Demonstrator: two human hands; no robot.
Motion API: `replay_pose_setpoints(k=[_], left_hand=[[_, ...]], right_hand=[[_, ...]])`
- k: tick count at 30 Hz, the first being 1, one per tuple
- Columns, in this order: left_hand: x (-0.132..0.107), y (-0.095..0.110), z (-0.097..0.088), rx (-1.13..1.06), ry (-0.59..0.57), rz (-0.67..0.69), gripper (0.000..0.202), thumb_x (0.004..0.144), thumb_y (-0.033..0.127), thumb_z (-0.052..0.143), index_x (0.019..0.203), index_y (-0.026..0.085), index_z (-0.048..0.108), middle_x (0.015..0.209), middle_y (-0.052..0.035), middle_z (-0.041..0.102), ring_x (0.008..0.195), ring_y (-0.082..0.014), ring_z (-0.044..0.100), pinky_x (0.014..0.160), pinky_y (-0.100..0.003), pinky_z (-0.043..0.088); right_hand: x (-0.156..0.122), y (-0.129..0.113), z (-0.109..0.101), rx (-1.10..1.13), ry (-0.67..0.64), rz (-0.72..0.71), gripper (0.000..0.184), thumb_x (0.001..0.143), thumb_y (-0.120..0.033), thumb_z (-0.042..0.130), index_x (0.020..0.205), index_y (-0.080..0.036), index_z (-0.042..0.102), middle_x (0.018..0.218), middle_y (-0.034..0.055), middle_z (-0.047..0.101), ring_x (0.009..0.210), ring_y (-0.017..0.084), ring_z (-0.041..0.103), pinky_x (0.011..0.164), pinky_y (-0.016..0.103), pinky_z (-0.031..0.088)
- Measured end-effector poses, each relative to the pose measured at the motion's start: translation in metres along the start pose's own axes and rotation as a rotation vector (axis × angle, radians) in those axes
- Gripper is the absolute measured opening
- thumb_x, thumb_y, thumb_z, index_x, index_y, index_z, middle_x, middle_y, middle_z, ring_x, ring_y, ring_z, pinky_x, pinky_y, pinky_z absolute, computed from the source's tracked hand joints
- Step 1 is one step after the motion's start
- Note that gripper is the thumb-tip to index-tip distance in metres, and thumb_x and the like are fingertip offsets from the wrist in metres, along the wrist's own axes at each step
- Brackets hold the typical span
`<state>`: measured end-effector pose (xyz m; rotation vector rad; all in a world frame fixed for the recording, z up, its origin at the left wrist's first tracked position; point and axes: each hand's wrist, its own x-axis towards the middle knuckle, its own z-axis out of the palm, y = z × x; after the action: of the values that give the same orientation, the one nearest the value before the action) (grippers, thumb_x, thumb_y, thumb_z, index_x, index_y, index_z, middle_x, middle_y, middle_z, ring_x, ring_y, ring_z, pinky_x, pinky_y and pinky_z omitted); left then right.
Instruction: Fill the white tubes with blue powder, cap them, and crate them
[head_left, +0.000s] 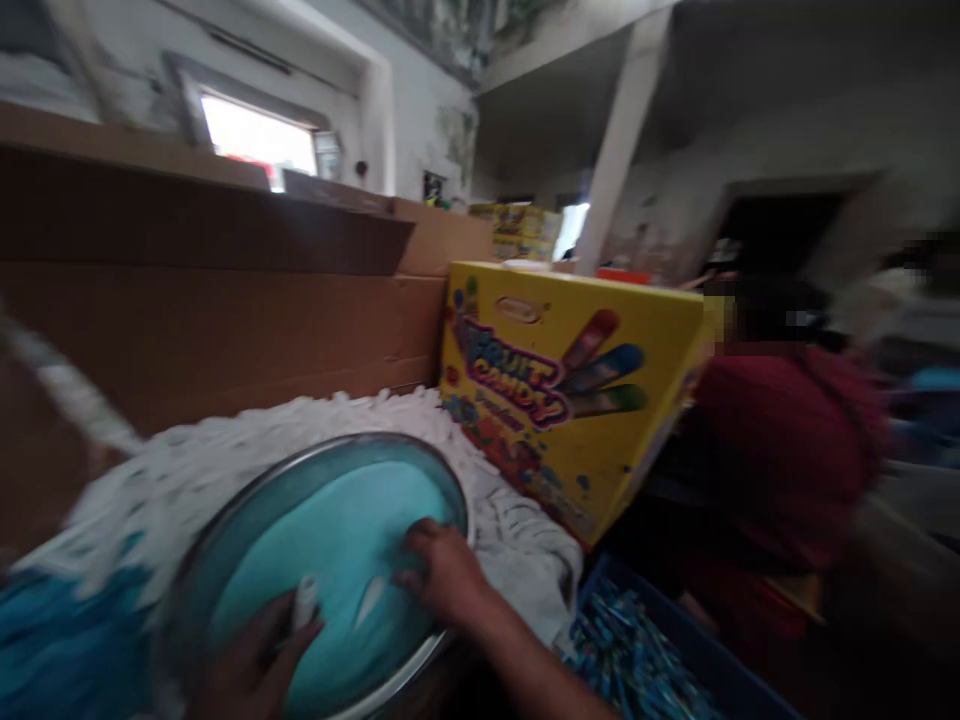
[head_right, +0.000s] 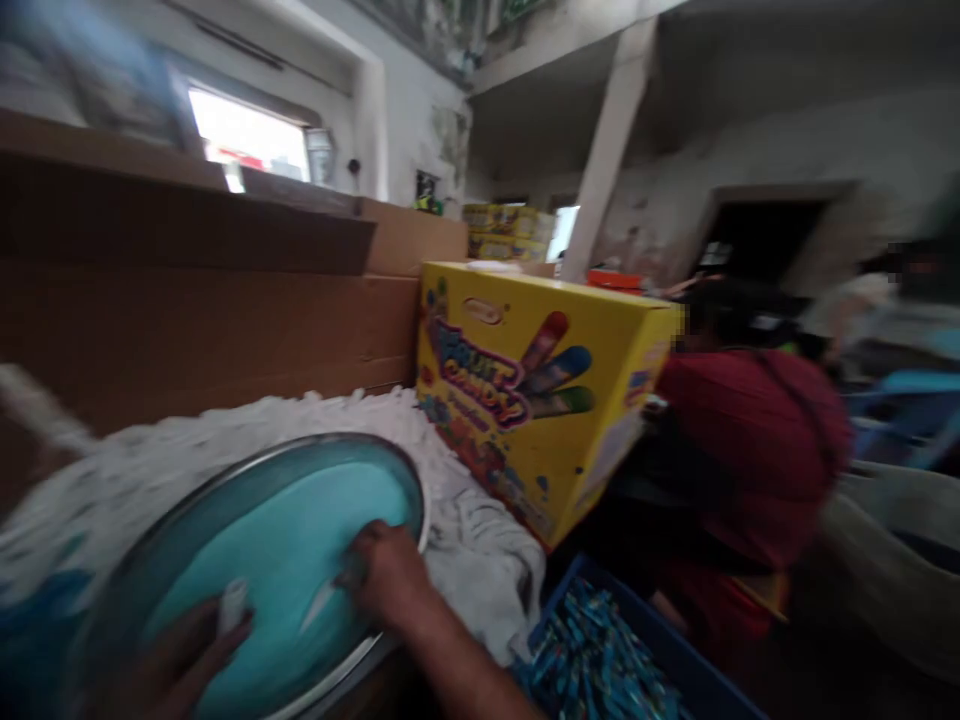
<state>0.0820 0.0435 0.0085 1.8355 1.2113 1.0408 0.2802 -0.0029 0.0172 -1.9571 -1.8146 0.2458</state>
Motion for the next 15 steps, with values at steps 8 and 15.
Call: replay_pose_setpoints(k=[8,15], left_hand=[[-0.021,-0.003,-0.091,-0.258,0.359,-0.164,0.026,0.061,0.036,0.065,0.079,0.017,0.061,0.073,-0.0007,0.066,0.068,-0.0173,0.059,0.063,-0.025,0.048],[-0.076,-0.046,-0.136,-0.356,0.515,-0.369,0.032,0.054,0.034,0.07,0.078,0.016,0.06,0.069,-0.0002,0.065,0.065,-0.0172,0.059,0.057,-0.025,0.046]], right_hand=[[0.002,0.023,0.009,0.223,0.18,-0.283,0.02,0.082,-0.036,0.051,0.086,-0.021,0.063,0.091,0.0067,0.065,0.085,0.02,0.06,0.078,0.036,0.047],[-0.053,-0.043,0.007,0.344,0.199,-0.633,0.022,0.083,-0.02,0.05,0.103,-0.025,0.057,0.091,0.0056,0.066,0.086,0.018,0.062,0.073,0.029,0.05]])
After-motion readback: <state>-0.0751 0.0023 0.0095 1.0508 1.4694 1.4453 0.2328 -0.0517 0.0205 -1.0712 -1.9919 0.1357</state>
